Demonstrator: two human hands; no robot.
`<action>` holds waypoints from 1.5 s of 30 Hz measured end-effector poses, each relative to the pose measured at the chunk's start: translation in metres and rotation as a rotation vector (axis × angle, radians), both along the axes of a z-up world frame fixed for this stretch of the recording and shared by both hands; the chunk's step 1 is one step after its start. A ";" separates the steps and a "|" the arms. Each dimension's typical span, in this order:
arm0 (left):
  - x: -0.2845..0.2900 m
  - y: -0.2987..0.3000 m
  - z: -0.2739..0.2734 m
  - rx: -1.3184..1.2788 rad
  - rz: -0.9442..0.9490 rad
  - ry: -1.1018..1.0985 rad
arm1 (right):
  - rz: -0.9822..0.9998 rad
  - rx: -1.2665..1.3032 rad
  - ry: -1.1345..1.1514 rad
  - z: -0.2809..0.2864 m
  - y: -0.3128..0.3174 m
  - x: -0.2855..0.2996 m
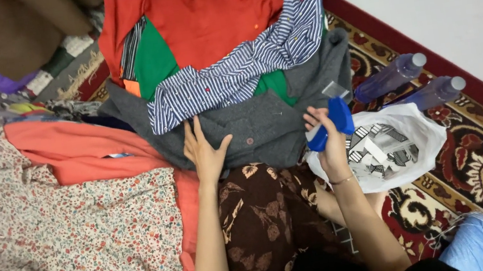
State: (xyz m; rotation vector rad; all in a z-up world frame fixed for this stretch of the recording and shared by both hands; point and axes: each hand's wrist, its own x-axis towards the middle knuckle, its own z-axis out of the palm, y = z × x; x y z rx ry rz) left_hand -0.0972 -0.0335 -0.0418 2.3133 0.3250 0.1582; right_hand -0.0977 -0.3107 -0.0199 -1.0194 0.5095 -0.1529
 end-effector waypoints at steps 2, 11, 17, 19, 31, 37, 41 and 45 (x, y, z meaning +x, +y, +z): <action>-0.002 -0.001 0.006 -0.049 0.022 -0.032 | -0.007 0.060 -0.010 -0.019 -0.020 -0.005; -0.002 -0.042 0.060 0.017 -0.061 -0.084 | -0.062 0.339 -0.033 0.003 -0.106 -0.037; -0.001 -0.119 0.080 -0.005 -0.564 -0.005 | -0.140 0.384 -0.013 0.055 -0.161 -0.069; 0.000 -0.144 0.066 0.009 -0.702 0.053 | -0.178 0.390 0.008 0.059 -0.176 -0.078; -0.013 -0.261 0.016 -0.065 -1.157 0.221 | -0.261 0.349 0.257 -0.015 -0.207 -0.100; -0.017 -0.286 -0.048 -0.098 -1.150 0.191 | -0.185 0.040 0.383 -0.069 -0.204 -0.091; -0.025 -0.293 -0.055 0.093 -1.169 0.217 | -0.009 -0.273 0.433 -0.070 -0.197 -0.086; -0.032 -0.301 -0.050 0.189 -1.162 0.192 | 0.068 -0.335 0.427 -0.048 -0.186 -0.078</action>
